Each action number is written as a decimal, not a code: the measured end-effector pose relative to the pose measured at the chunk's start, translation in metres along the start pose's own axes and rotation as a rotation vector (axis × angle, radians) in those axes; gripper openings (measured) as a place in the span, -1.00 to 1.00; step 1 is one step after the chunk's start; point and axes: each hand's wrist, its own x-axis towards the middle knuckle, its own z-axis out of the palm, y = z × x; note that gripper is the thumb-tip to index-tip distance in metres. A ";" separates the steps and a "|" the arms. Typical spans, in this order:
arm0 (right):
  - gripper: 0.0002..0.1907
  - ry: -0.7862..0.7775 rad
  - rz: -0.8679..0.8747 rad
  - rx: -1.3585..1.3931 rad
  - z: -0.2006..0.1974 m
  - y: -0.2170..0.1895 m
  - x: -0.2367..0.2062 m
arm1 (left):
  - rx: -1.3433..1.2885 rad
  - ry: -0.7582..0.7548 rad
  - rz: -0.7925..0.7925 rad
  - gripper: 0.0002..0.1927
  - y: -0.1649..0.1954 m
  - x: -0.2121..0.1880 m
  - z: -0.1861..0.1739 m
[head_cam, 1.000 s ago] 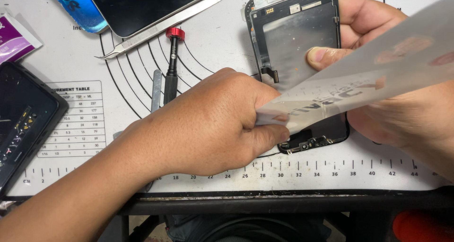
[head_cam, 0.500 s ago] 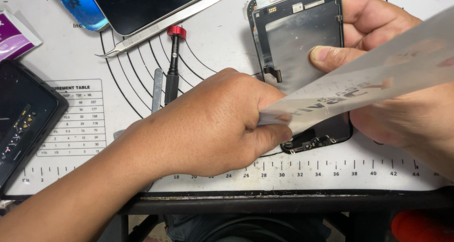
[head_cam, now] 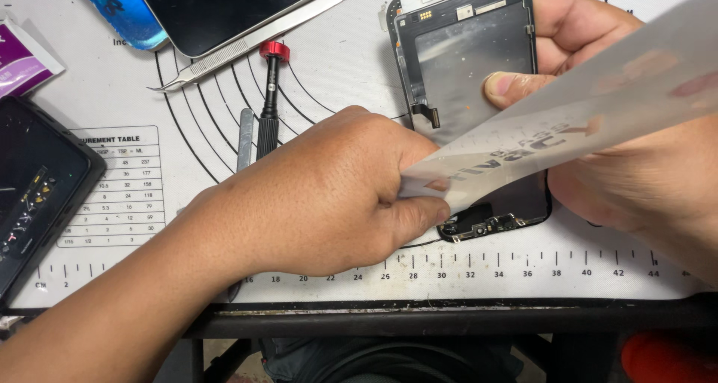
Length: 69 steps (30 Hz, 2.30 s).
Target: The person removes a privacy screen protector from a disassembled smartphone, then reattaches internal components including a camera module and screws. The person uses a screwdriver and tweezers to handle small parts and fasteners on a cluttered workbench.
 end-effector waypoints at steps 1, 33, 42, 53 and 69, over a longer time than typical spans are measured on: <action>-0.64 0.010 0.001 -0.005 0.001 0.000 0.000 | 0.002 -0.002 -0.002 -0.86 0.000 0.000 0.000; -0.64 0.132 0.064 -0.073 0.002 -0.002 0.003 | -0.065 0.021 -0.020 -0.83 0.004 -0.001 0.004; -0.63 0.091 0.037 -0.033 0.002 -0.004 0.002 | -0.131 0.073 0.117 -0.87 0.003 0.001 0.008; -0.58 0.126 0.101 -0.038 0.005 -0.008 0.002 | -0.066 0.099 0.104 -0.79 0.001 0.002 0.014; -0.59 0.130 0.192 -0.029 0.003 -0.004 0.004 | -0.026 0.091 0.102 -0.79 0.004 0.007 0.019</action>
